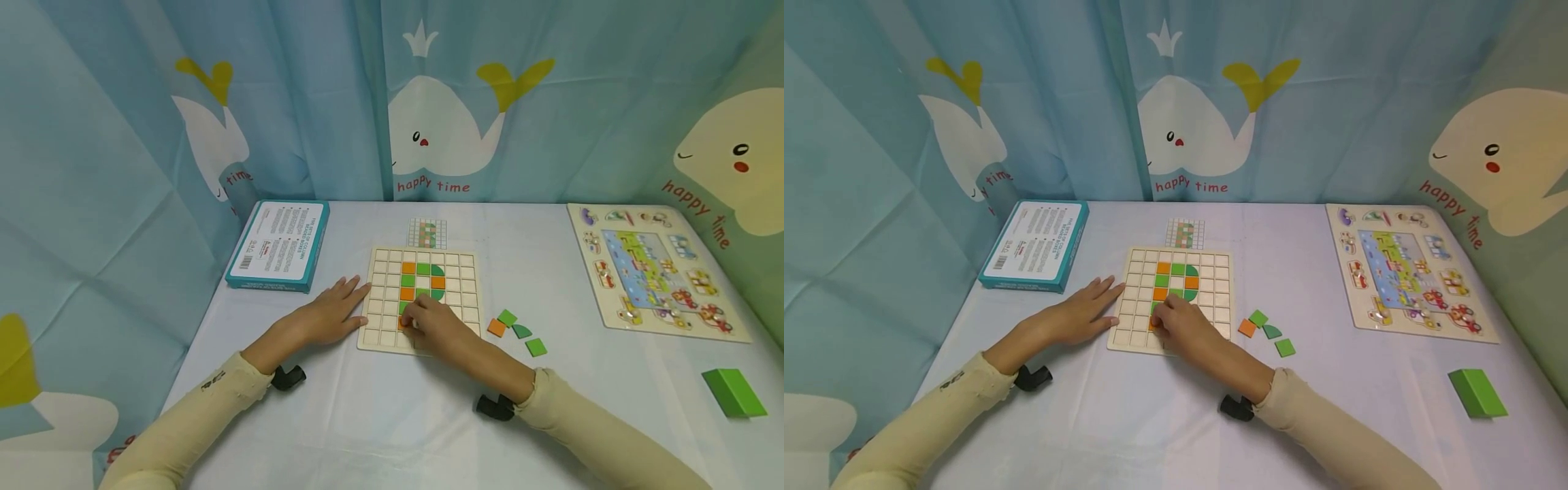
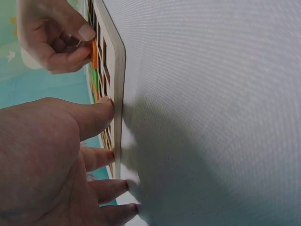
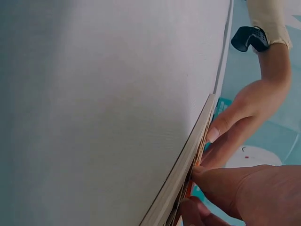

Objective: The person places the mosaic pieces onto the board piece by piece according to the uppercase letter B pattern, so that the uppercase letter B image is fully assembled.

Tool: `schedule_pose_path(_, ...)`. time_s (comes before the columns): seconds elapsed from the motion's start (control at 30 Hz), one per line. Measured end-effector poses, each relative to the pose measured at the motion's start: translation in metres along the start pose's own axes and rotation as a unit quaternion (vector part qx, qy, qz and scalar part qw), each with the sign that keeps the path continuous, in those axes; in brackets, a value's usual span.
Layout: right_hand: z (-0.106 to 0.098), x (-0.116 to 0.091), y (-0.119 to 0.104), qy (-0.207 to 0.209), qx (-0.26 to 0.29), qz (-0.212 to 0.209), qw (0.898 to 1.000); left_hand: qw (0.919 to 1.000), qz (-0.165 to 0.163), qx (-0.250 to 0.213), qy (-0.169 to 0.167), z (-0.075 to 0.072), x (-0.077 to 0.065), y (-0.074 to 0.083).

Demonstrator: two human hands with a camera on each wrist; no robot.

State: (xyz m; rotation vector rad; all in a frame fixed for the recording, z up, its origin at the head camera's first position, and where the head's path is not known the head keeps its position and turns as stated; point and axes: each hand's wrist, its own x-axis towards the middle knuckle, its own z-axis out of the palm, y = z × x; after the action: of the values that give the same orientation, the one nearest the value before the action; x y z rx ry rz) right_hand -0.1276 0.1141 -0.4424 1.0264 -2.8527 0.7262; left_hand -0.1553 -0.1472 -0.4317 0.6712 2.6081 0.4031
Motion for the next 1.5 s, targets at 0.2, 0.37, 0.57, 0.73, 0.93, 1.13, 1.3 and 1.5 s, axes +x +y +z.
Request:
schedule_pose_path(0.2,-0.005,-0.004,0.002,-0.001,-0.017,-0.012,1.000,1.0000,-0.002,0.004,0.001,0.000,0.000,0.000)
schedule_pose_path(0.37,-0.018,-0.015,0.013,-0.011,0.005,0.002,1.000,1.0000,-0.002,0.004,-0.001,0.000,0.001,0.001)
schedule_pose_path(0.57,-0.050,-0.040,0.039,-0.021,0.017,0.071,0.997,1.0000,0.000,0.007,-0.001,0.001,0.000,0.000)
schedule_pose_path(0.73,-0.082,-0.061,0.064,-0.079,0.001,0.170,0.982,1.0000,0.004,0.006,0.001,0.001,0.001,-0.002)
schedule_pose_path(0.93,-0.098,-0.075,0.088,-0.133,-0.012,0.215,0.968,1.0000,0.003,0.005,-0.001,0.001,0.000,-0.001)
schedule_pose_path(1.13,-0.092,-0.076,0.098,-0.103,0.012,0.190,0.976,1.0000,-0.001,0.006,-0.003,0.000,0.000,0.000)
schedule_pose_path(1.3,-0.084,-0.072,0.105,-0.073,0.040,0.184,0.979,1.0000,-0.001,0.005,-0.004,0.000,0.001,-0.001)
schedule_pose_path(1.5,-0.077,-0.072,0.109,-0.049,0.072,0.187,0.979,1.0000,0.002,0.003,-0.004,0.000,0.000,-0.001)
